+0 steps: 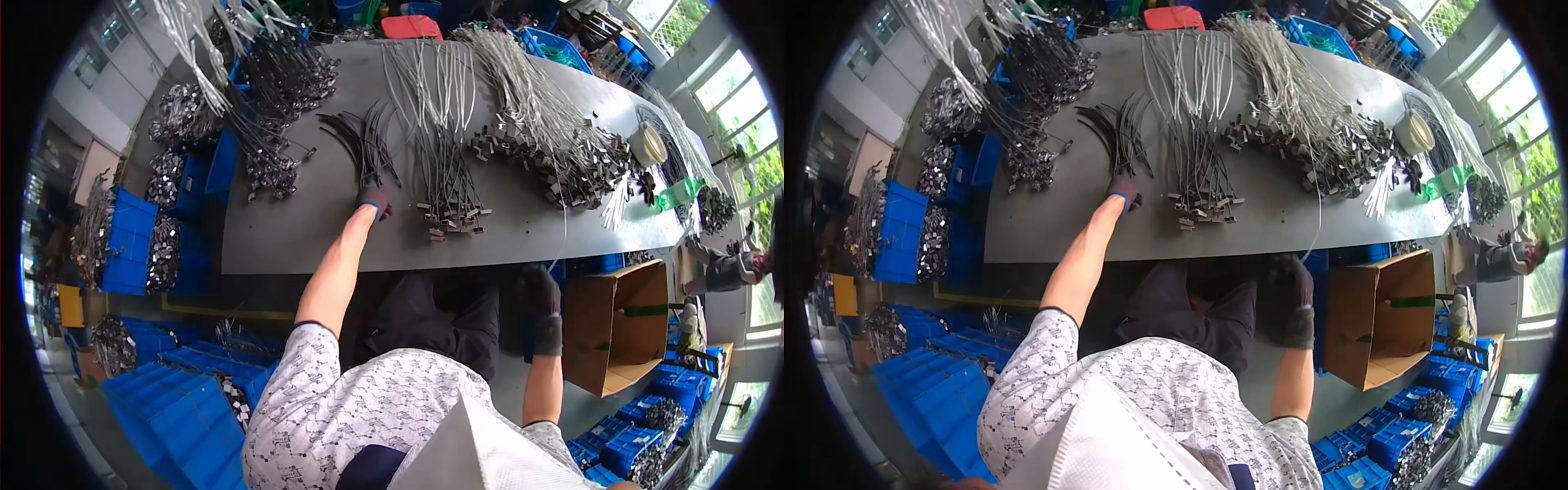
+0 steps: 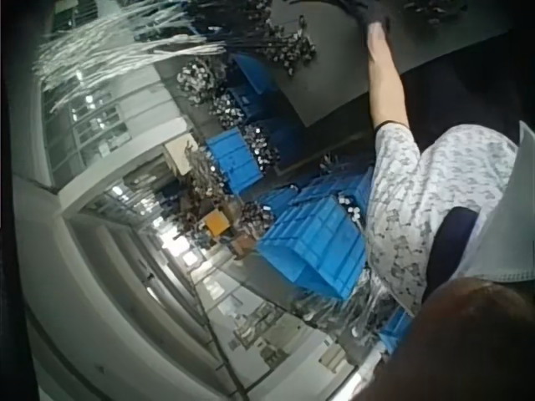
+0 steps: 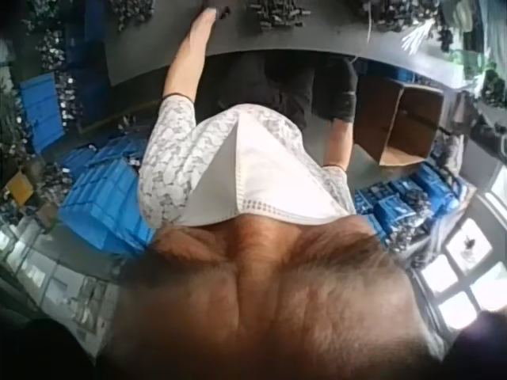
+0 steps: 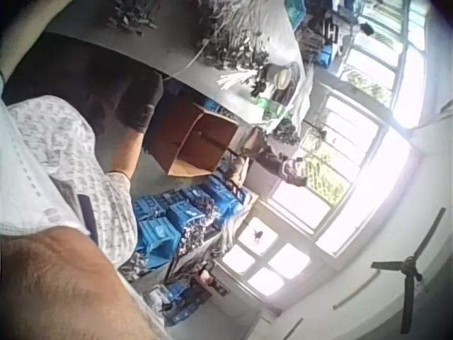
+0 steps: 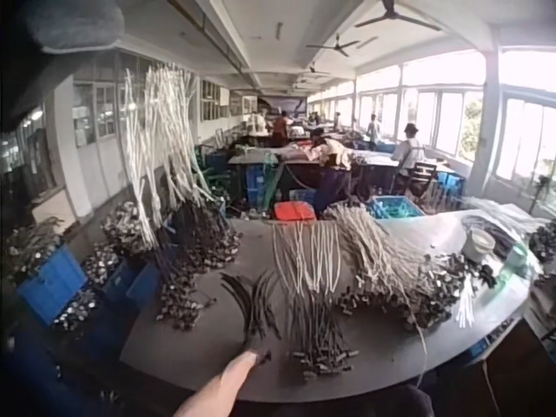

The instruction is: The person is sorting bundles of wires and electronic components at a workbench in a factory.

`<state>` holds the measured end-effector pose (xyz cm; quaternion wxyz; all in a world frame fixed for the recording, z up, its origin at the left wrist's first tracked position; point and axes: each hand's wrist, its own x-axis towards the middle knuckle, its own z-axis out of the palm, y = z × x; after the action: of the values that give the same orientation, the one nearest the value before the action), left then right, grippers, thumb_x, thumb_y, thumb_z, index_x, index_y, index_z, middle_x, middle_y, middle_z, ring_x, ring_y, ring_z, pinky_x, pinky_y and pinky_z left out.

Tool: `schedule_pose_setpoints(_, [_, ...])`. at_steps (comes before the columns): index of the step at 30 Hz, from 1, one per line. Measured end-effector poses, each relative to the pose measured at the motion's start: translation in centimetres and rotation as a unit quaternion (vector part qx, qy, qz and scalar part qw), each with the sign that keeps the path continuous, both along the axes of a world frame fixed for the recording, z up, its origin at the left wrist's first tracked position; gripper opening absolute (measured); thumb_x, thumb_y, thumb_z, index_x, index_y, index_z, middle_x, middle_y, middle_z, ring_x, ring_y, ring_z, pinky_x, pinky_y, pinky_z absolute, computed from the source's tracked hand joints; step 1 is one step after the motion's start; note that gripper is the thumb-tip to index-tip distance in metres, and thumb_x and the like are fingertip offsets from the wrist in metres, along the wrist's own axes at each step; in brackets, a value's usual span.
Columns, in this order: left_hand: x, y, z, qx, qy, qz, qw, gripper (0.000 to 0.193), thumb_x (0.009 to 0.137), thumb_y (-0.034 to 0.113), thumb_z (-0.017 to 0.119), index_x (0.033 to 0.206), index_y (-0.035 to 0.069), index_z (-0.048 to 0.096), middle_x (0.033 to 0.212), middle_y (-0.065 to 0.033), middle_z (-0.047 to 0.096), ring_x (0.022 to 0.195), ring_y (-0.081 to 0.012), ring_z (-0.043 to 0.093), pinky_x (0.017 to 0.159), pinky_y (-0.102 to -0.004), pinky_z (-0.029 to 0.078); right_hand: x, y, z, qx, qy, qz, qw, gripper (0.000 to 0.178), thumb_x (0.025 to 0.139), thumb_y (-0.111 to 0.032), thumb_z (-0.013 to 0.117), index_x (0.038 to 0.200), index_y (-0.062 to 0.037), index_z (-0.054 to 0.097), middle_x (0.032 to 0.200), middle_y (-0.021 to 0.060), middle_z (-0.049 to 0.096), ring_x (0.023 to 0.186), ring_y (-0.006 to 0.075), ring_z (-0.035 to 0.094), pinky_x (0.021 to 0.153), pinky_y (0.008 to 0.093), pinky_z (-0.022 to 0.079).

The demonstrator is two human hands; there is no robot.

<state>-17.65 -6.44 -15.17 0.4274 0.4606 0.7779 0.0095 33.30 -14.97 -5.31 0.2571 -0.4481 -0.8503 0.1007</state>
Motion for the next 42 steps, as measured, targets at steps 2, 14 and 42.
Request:
schedule_pose_setpoints(2, [-2.5, -4.9, -0.2, 0.089, -0.341, 0.454, 0.818, 0.011, 0.089, 0.022, 0.068, 0.088, 0.012, 0.073, 0.081, -0.0061, 0.074, 0.066, -0.0186, 0.069, 0.056, -0.0354, 0.055, 0.8, -3.9, -0.2, -0.145, 0.165, -0.098, 0.971, 0.026, 0.102, -0.023, 0.050, 0.100, -0.0017, 0.066, 0.093, 0.0131, 0.067, 0.089, 0.0337, 0.065, 0.077, 0.0406, 0.050])
schedule_pose_setpoints(14, [6.4, -15.0, 8.2, 0.062, -0.793, 0.367, 0.482, 0.014, 0.094, 0.015, 0.069, 0.103, 0.005, 0.068, 0.091, -0.0051, 0.070, 0.079, -0.0153, 0.068, 0.068, -0.0287, 0.060, 26.7, -42.4, -17.2, -0.506, -0.493, 0.174, 0.686, 0.028, 0.081, -0.026, 0.063, 0.086, -0.0010, 0.075, 0.103, 0.0255, 0.070, 0.101, 0.0410, 0.068, 0.080, 0.0476, 0.055])
schedule_pose_setpoints(42, [21.4, 1.9, 18.9, 0.497, -0.508, 0.367, 0.600, 0.012, 0.103, 0.019, 0.055, 0.097, 0.009, 0.056, 0.075, -0.0056, 0.067, 0.061, -0.0151, 0.066, 0.057, -0.0296, 0.057, 19.6, -35.7, -12.2, -0.491, -0.270, -0.286, 0.778, 0.036, 0.085, -0.013, 0.057, 0.119, -0.0125, 0.070, 0.114, 0.0194, 0.070, 0.107, 0.0376, 0.067, 0.091, 0.0442, 0.053])
